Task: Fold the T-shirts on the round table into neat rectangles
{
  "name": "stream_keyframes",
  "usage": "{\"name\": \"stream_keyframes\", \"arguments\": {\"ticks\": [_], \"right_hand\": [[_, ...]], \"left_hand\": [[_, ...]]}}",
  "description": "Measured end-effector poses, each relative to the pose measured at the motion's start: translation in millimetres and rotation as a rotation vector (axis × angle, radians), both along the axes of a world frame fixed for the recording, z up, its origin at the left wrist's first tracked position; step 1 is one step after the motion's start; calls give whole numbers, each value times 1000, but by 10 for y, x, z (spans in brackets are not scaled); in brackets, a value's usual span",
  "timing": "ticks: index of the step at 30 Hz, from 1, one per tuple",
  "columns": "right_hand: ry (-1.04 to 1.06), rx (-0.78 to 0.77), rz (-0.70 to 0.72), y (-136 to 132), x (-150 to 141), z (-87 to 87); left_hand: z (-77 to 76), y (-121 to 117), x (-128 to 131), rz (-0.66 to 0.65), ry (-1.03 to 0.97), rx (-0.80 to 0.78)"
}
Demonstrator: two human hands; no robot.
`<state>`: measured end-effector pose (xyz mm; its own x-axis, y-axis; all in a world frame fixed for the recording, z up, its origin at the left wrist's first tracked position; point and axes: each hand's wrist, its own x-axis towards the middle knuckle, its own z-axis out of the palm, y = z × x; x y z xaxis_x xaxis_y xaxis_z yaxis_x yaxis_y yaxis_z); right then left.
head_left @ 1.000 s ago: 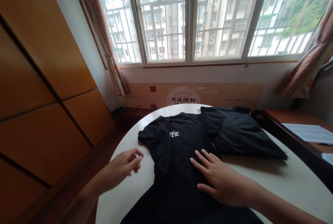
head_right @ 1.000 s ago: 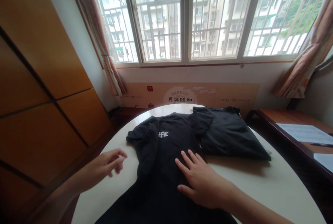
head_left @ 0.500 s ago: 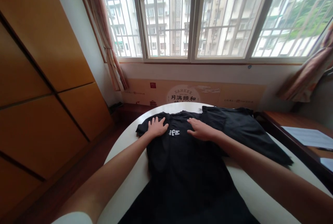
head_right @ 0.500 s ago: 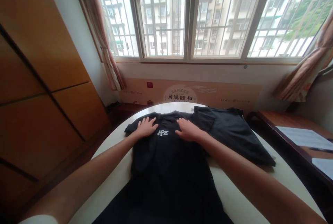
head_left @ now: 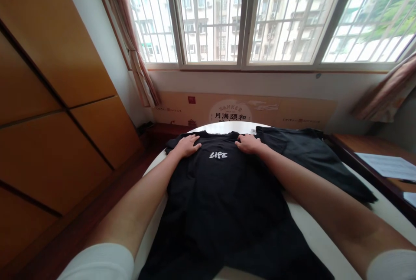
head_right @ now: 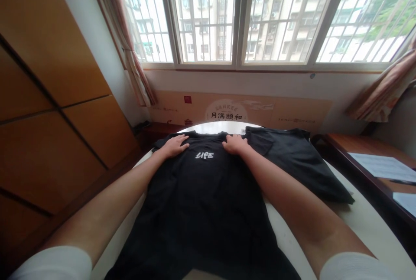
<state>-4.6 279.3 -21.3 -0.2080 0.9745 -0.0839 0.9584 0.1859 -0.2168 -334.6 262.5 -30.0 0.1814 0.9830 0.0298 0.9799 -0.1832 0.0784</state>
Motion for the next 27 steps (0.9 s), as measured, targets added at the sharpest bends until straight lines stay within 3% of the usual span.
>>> {"name": "stream_keyframes", "arguments": {"ticks": [6, 9, 14, 19, 23, 27], "right_hand": [[21, 18, 41, 157, -82, -95], [20, -44, 4, 238, -155, -186], [20, -86, -81, 362, -159, -231], [12, -80, -108, 344, -135, -252], [6, -63, -99, 278, -120, -269], [-4, -48, -96, 245, -100, -268]], "left_hand": [[26, 134, 365, 91, -13, 91], [-17, 297, 537, 108, -50, 19], [-86, 448, 503, 86, -46, -29], [-24, 327, 470, 188, -17, -58], [-30, 128, 520, 316, -16, 70], [-80, -91, 318, 223, -49, 75]]}}
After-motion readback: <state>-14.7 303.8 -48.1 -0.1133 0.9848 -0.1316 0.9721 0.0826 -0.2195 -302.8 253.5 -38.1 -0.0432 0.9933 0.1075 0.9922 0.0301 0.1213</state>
